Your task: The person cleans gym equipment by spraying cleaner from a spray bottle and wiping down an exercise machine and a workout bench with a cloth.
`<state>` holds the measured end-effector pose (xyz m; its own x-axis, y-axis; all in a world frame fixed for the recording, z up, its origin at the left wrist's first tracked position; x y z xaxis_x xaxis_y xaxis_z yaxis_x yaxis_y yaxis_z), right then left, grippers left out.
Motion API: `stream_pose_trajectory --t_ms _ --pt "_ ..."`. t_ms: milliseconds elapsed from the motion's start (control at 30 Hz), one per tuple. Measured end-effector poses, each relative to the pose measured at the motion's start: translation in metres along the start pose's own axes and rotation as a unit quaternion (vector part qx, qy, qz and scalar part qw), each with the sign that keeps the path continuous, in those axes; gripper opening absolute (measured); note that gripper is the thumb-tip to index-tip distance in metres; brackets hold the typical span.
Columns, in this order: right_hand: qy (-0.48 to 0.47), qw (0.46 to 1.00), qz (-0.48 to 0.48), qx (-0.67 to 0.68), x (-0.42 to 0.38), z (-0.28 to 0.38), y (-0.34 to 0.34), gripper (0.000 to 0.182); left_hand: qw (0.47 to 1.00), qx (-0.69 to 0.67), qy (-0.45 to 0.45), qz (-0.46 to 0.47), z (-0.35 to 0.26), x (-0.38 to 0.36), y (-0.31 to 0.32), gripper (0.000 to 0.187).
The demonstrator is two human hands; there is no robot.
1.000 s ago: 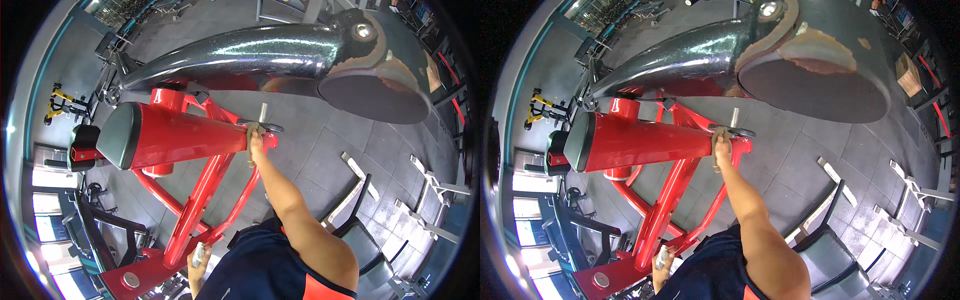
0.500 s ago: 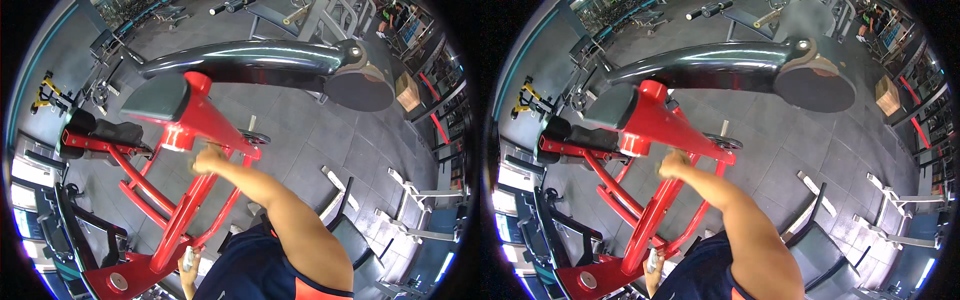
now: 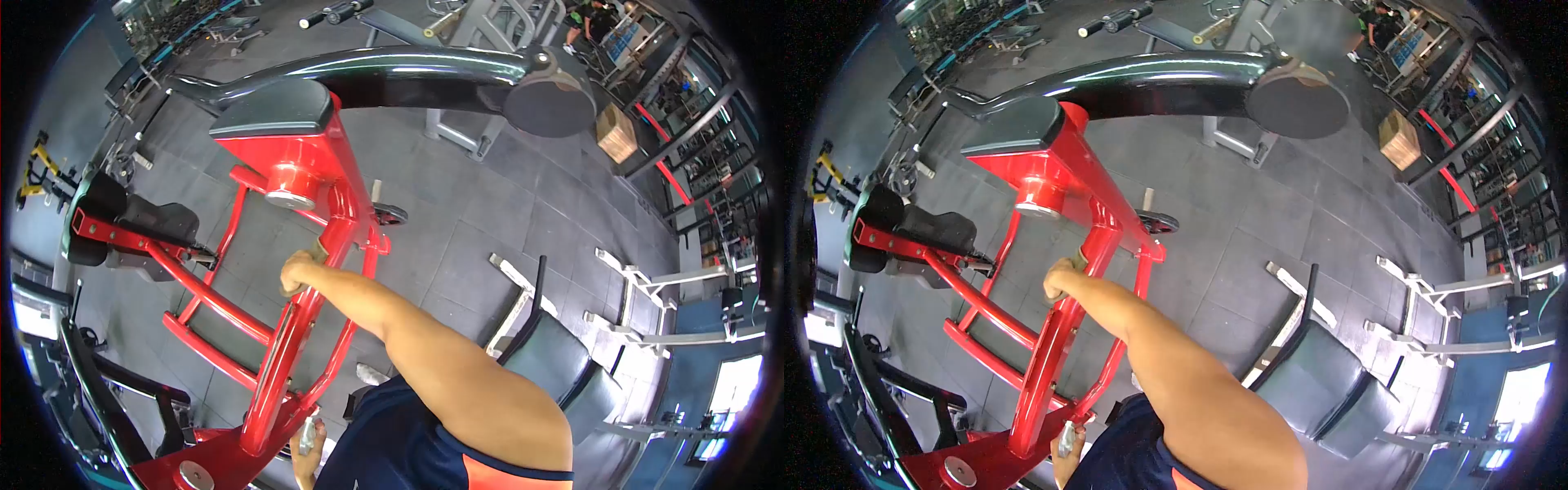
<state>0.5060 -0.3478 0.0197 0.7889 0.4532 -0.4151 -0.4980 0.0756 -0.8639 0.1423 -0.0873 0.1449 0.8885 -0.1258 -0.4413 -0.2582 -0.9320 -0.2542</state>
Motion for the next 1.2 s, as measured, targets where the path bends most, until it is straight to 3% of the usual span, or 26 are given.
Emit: stream_pose_trajectory --t_ms 133,233,300,333,367,433,467,500,567,633,667,767,800,867,933,967,1033,1100,1167,1200 --pt "-0.004 0.976 -0.172 0.136 -0.081 0.031 -0.016 0.05 0.997 0.038 0.061 0.034 -0.001 0.018 -0.011 0.022" --pt "-0.035 0.937 -0.347 0.002 -0.083 -0.007 0.016 0.057 0.997 0.028 0.071 0.027 0.006 0.022 -0.017 0.023" --pt "0.074 0.975 -0.21 0.011 -0.133 -0.03 -0.053 0.062 0.998 0.026 0.064 0.006 0.004 0.018 -0.018 0.025" --pt "0.144 0.948 -0.266 0.098 -0.148 -0.04 -0.071 0.068 0.994 0.076 0.056 0.055 -0.003 0.021 -0.024 0.026" --pt "0.151 0.957 -0.232 0.083 -0.13 -0.062 -0.063 0.067 0.992 0.092 0.055 0.069 0.0 0.021 -0.03 0.027" --pt "0.104 0.959 -0.26 0.038 -0.119 -0.063 -0.056 0.06 0.991 0.116 -0.001 0.058 -0.009 0.01 -0.033 0.028" --pt "0.119 0.957 -0.263 0.034 -0.11 -0.061 -0.042 0.056 0.993 0.107 0.019 0.048 0.002 0.002 -0.038 0.027" --pt "0.059 0.931 -0.348 0.087 -0.133 -0.048 -0.045 0.048 0.993 0.097 0.043 0.042 0.017 0.002 -0.04 0.026" --pt "0.075 0.803 -0.583 0.096 -0.134 -0.016 0.002 0.039 0.994 0.079 0.069 0.021 0.024 0.001 -0.04 0.027" --pt "0.153 0.748 -0.623 0.169 -0.136 0.035 0.051 0.041 0.996 0.071 0.057 -0.006 0.021 -0.009 -0.039 0.029" --pt "0.12 0.763 -0.595 0.223 -0.128 0.051 0.092 0.049 0.995 0.079 0.062 -0.009 0.021 -0.013 -0.037 0.029" --pt "0.133 0.702 -0.616 0.33 -0.116 0.08 0.105 0.057 0.993 0.097 0.07 -0.015 0.016 -0.015 -0.033 0.029" --pt "0.199 0.663 -0.657 0.299 -0.114 0.072 0.08 0.064 0.994 0.093 0.062 -0.019 0.016 -0.017 -0.031 0.03" --pt "0.34 0.567 -0.653 0.37 -0.106 0.023 0.038 0.071 0.992 0.117 0.046 -0.006 0.005 -0.018 -0.027 0.031" --pt "0.297 0.408 -0.639 0.581 -0.087 -0.057 0.037 0.075 0.99 0.128 0.056 0.003 0.0 -0.019 -0.025 0.031" --pt "0.443 0.404 -0.629 0.496 -0.063 -0.072 0.053 0.072 0.989 0.133 0.062 0.006 -0.002 -0.019 -0.026 0.031" --pt "0.31 0.304 -0.66 0.613 -0.063 -0.064 0.066 0.066 0.988 0.144 0.062 -0.002 -0.005 -0.018 -0.03 0.03" --pt "0.158 0.098 -0.473 0.861 -0.058 -0.025 0.103 0.065 0.987 0.148 0.06 -0.007 -0.007 -0.019 -0.026 0.029" --pt "0.142 0.082 -0.416 0.895 -0.041 0.049 0.143 0.07 0.982 0.178 0.048 0.045 -0.014 -0.011 -0.029 0.031" --pt "0.118 0.053 -0.337 0.932 -0.056 0.095 0.138 0.071 0.983 0.168 0.03 0.075 -0.006 -0.003 -0.035 0.033"
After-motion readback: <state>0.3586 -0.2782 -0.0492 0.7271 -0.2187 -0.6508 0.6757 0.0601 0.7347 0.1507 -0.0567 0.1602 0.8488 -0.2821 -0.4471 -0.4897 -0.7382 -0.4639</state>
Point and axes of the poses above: each hand's wrist, its own x-axis towards the middle knuckle, its own y-axis out of the palm, z = x × y, the point moved 1 cm from there along x, towards the middle knuckle, and after that the axes turned 4 degrees about -x, right-handed, at the moved point
